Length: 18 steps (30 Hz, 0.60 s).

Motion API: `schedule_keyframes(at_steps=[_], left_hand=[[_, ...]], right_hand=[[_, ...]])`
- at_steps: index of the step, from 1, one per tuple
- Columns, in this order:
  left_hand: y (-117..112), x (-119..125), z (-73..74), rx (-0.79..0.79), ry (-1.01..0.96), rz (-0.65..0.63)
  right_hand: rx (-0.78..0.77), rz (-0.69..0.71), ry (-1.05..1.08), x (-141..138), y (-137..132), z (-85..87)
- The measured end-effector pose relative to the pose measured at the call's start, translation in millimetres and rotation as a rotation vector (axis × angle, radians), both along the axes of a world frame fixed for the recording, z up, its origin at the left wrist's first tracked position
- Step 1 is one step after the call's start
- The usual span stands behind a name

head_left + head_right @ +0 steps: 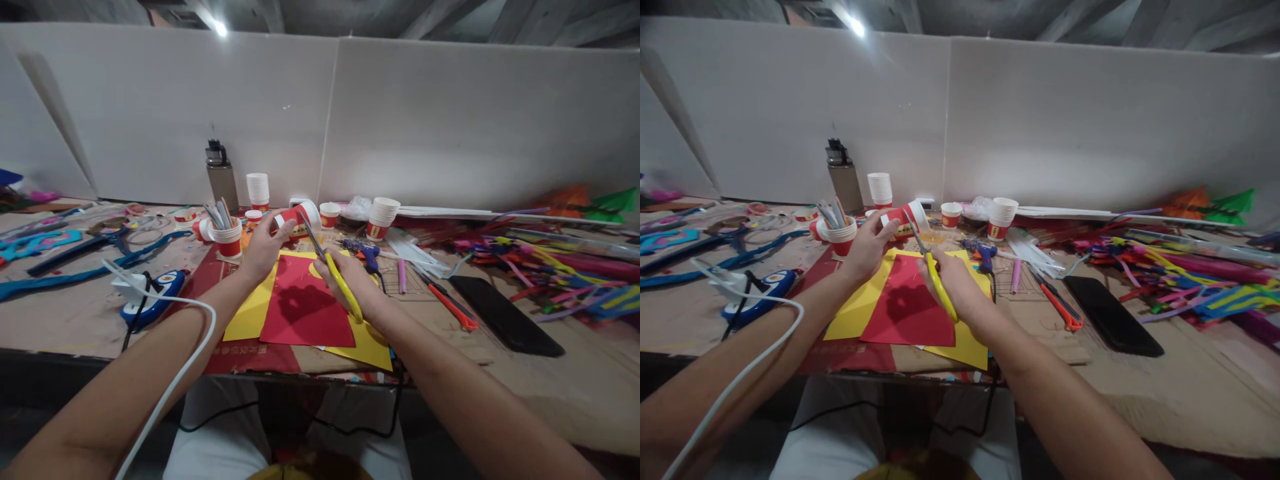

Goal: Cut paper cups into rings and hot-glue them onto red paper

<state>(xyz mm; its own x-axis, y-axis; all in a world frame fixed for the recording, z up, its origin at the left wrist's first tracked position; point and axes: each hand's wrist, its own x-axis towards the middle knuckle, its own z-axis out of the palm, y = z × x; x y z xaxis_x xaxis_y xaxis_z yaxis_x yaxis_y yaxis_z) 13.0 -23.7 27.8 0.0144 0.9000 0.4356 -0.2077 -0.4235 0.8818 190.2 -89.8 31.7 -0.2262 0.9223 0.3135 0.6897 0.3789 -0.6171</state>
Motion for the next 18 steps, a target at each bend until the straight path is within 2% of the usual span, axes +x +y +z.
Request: schedule_keyframes(at_steps=[5, 10, 13, 18], left_hand=[[1.5, -2.2, 0.3, 0.027, -0.042, -0.059], [-1.2, -2.4, 7.1, -0.113, -0.164, -0.179], [-2.0, -1.1, 7.7, -0.130, -0.172, -0.168], [-2.2, 3.0, 1.7, -0.055, -0.102, -0.123]], right_hand=[[-0.019, -0.012, 0.064, -1.8, -3.7, 1.7], [-0.011, -0.026, 0.046, -3.2, -4.9, 4.4], [0.000, -0.027, -0.016, -2.4, -3.4, 3.2], [0.011, 0.016, 0.003, 0.6, -0.7, 0.2]])
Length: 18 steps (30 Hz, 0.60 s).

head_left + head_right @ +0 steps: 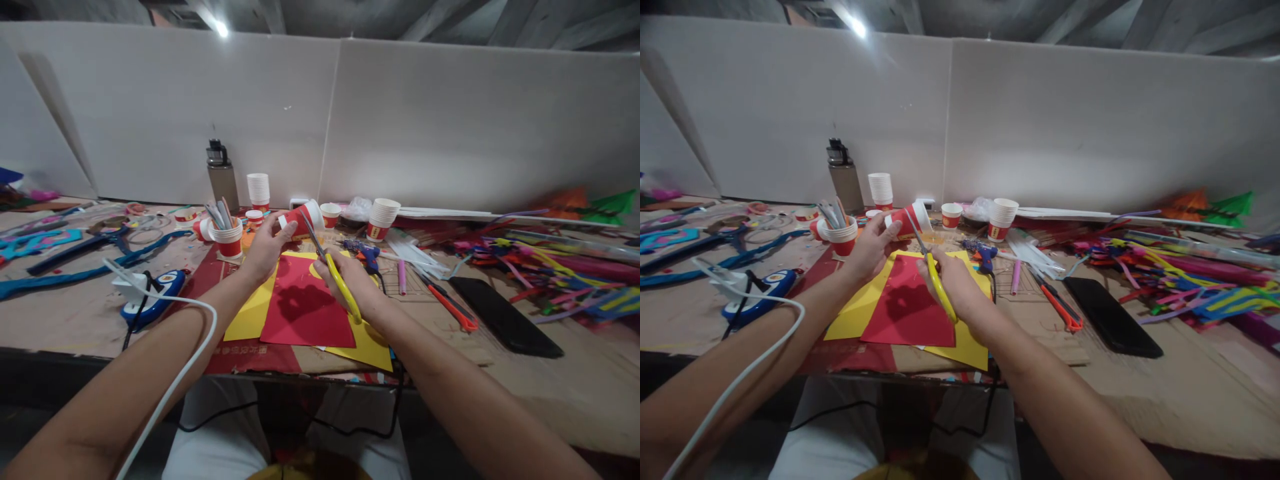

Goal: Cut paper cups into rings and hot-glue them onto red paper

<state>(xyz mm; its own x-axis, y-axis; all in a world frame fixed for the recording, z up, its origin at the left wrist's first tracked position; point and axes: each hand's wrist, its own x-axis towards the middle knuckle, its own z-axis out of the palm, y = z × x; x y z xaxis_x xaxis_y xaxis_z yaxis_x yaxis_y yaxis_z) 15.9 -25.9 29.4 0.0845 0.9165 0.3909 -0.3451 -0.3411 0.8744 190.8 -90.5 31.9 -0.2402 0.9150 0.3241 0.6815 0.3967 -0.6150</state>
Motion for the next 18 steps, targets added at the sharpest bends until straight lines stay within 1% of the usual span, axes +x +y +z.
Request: schedule_keyframes(at_steps=[5, 10, 13, 16, 18], left_hand=[[0.0, 1.1, -2.4, 0.018, 0.013, 0.012], [-0.1, 0.3, -1.0, 0.020, -0.004, 0.006], [0.2, -0.3, 1.1, -0.037, -0.033, -0.012], [0.7, -0.7, 3.7, -0.131, -0.046, -0.055], [1.4, -0.8, 4.4, -0.161, -0.045, -0.081]], right_hand=[[-0.039, -0.051, 0.047, -2.2, -2.1, 2.0], [-0.061, -0.061, 0.056, -3.1, -1.3, -0.5], [-0.042, -0.050, 0.054, -1.7, 1.3, -3.8], [-0.033, -0.049, 0.004, -0.9, 2.6, -4.3], [-0.032, -0.061, -0.031, -1.4, 2.7, -3.3]])
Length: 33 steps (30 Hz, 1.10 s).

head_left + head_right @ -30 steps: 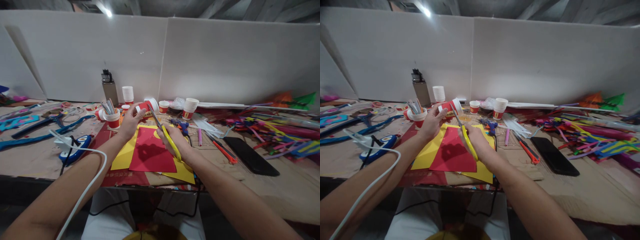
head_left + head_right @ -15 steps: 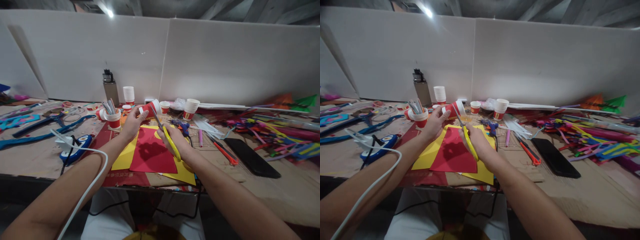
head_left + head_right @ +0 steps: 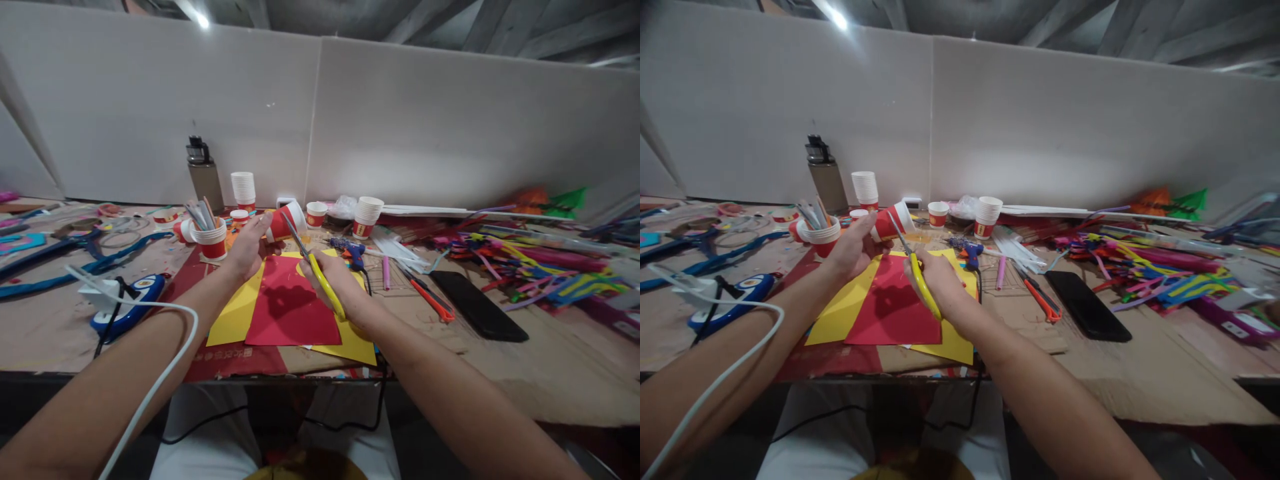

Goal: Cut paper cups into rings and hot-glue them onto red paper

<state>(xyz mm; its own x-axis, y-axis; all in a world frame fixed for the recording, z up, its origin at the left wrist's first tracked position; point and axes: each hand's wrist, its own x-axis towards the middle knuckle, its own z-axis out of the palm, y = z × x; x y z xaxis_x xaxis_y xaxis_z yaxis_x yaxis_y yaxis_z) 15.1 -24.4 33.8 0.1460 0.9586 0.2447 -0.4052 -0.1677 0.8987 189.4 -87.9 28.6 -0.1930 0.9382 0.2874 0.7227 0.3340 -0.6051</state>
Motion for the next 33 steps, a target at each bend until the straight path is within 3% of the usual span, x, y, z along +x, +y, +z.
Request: schedule_keyframes(at_steps=[16, 24, 33], left_hand=[[-2, 0, -0.3, 0.068, 0.007, 0.013], [0, -4, 1.3, 0.158, 0.096, 0.053], [0, -3, 0.6, 0.173, 0.118, 0.072]], right_hand=[[-0.016, 0.066, 0.088, 3, 5, -9.6], [-0.088, 0.068, 0.113, 2, -4, 4.7], [-0.082, -0.020, 0.135, -3, -6, -1.2]])
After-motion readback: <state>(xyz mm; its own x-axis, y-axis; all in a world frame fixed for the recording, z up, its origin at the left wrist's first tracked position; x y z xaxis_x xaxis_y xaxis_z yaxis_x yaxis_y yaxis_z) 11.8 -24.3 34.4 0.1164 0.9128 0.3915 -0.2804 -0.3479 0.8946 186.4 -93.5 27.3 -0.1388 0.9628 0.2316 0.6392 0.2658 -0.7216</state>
